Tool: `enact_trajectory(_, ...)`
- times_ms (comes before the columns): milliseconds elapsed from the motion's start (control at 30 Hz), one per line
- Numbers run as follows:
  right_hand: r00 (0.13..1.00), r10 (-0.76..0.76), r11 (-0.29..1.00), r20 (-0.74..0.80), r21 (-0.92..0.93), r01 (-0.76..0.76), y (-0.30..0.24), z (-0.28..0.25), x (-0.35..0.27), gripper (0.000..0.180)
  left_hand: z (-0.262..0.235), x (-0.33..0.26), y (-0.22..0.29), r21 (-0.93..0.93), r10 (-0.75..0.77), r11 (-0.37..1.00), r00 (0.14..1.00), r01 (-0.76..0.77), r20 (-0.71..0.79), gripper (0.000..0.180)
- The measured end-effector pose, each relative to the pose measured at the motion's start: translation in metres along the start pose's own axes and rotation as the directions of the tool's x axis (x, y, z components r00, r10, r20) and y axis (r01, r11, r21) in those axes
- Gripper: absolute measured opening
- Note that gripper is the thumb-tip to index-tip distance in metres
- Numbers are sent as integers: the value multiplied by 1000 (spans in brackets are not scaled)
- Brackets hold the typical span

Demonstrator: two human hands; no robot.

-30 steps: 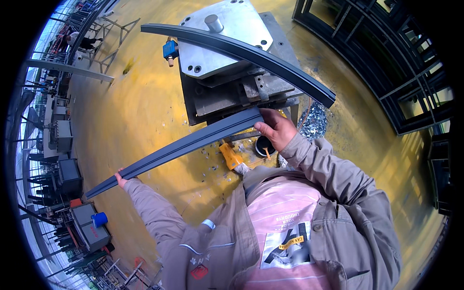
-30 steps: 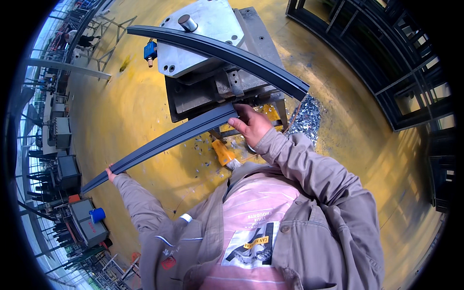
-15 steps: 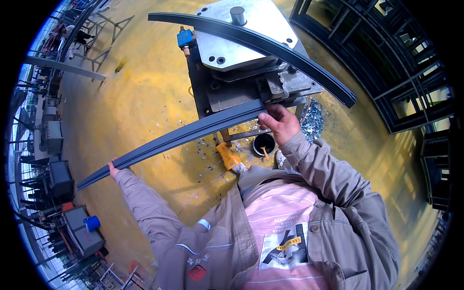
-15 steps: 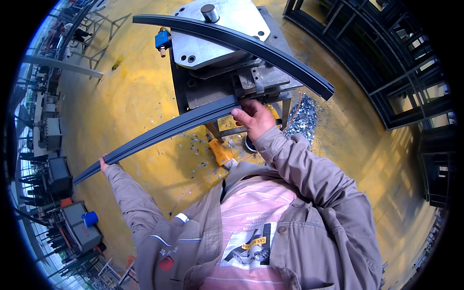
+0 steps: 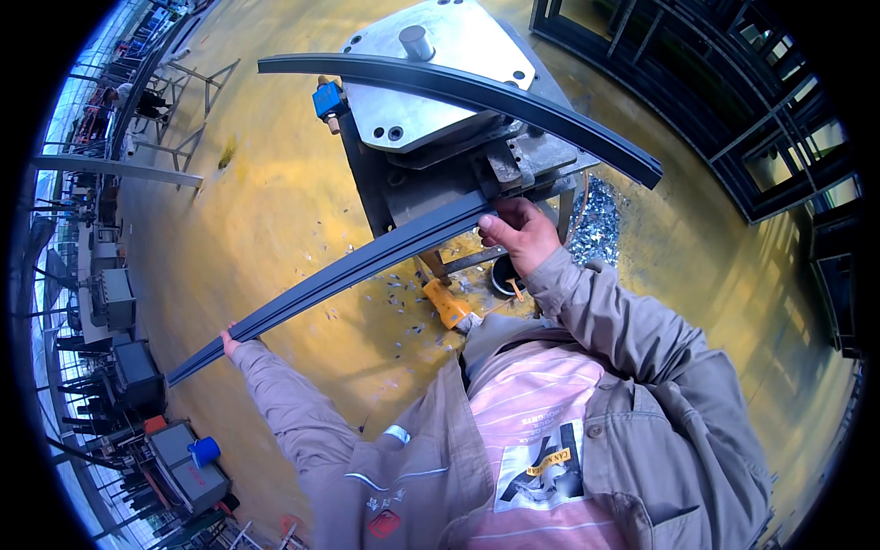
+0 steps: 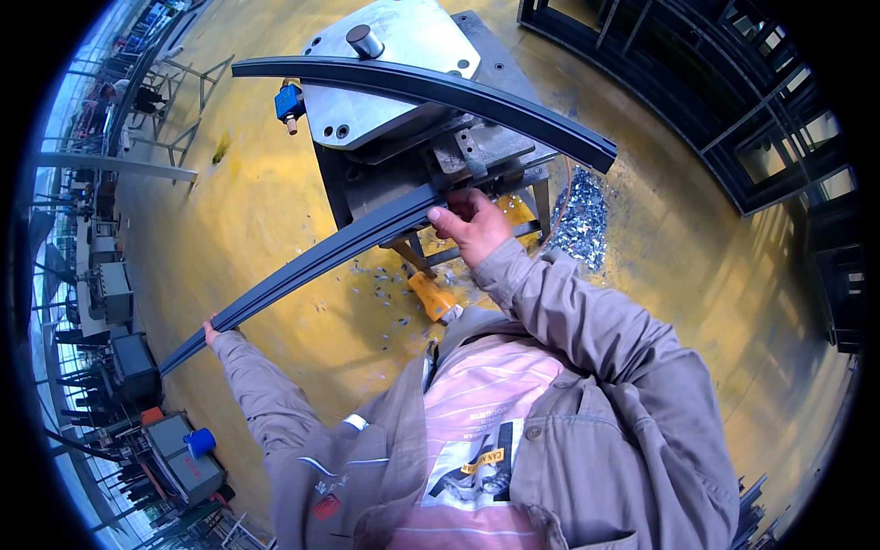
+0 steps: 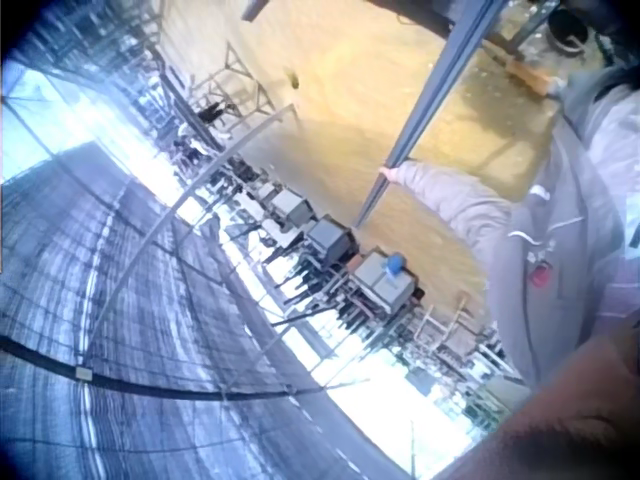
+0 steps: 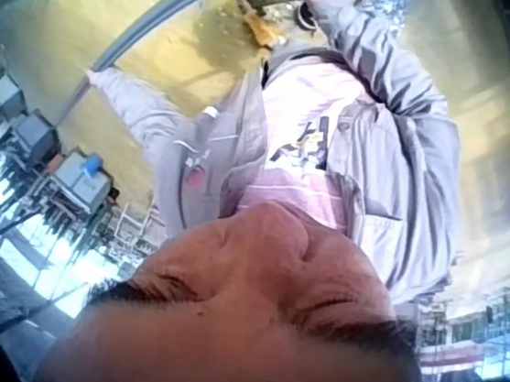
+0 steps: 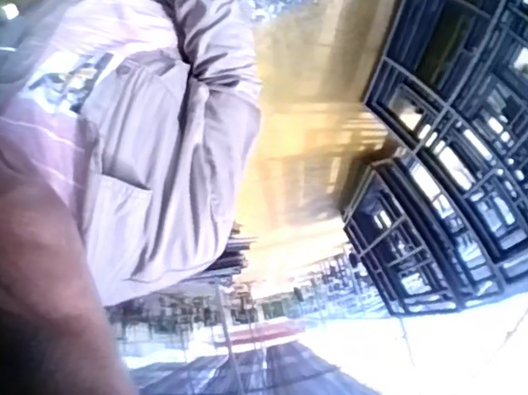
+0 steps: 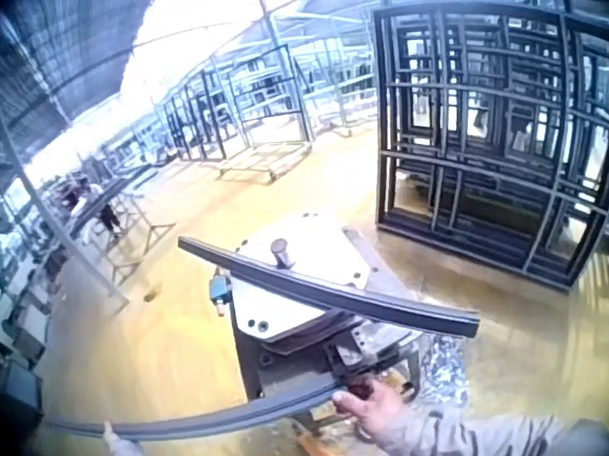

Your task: The person collects rubber sealing strips, fits them into metal frame profiles by hand, and punches notches into the profiles using a punch machine.

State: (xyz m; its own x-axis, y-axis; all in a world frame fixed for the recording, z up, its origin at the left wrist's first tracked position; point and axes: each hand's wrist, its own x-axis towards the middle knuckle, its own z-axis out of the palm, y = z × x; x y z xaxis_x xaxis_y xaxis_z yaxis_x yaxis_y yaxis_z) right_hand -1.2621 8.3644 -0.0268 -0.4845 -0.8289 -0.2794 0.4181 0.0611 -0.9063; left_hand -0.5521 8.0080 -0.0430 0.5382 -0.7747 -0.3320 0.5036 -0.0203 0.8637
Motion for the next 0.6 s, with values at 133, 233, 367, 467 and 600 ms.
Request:
enact_trajectory(133, 1000, -19, 1000, -2, 7, 19, 3, 2, 0, 69, 3, -4, 5, 11, 17, 1000, 1000, -17, -18, 43)
enact_trajectory(233, 1000, -10, 999, -18, 51, 11, 6, 5, 1, 67, 12, -4, 0, 24, 43, 999, 999, -42, -31, 44)
enact_trajectory(367, 997, -41, 997, -71, 69, 46, -2, 7, 1, 61, 24, 0, -11, -59, -21, 998, 1000, 22, 17, 45)
enact_trajectory(467, 999, -49, 998, -18, 40, 50, -4, 2, 1, 57, 13, 0, 3, -10, 19, 1000, 1000, -20, -15, 44)
enact_trajectory(600, 999, -29, 999, -39, 44, 31, -1, -3, 4, 51, 11, 14, -18, -2, 11, 1000, 999, -11, -30, 44)
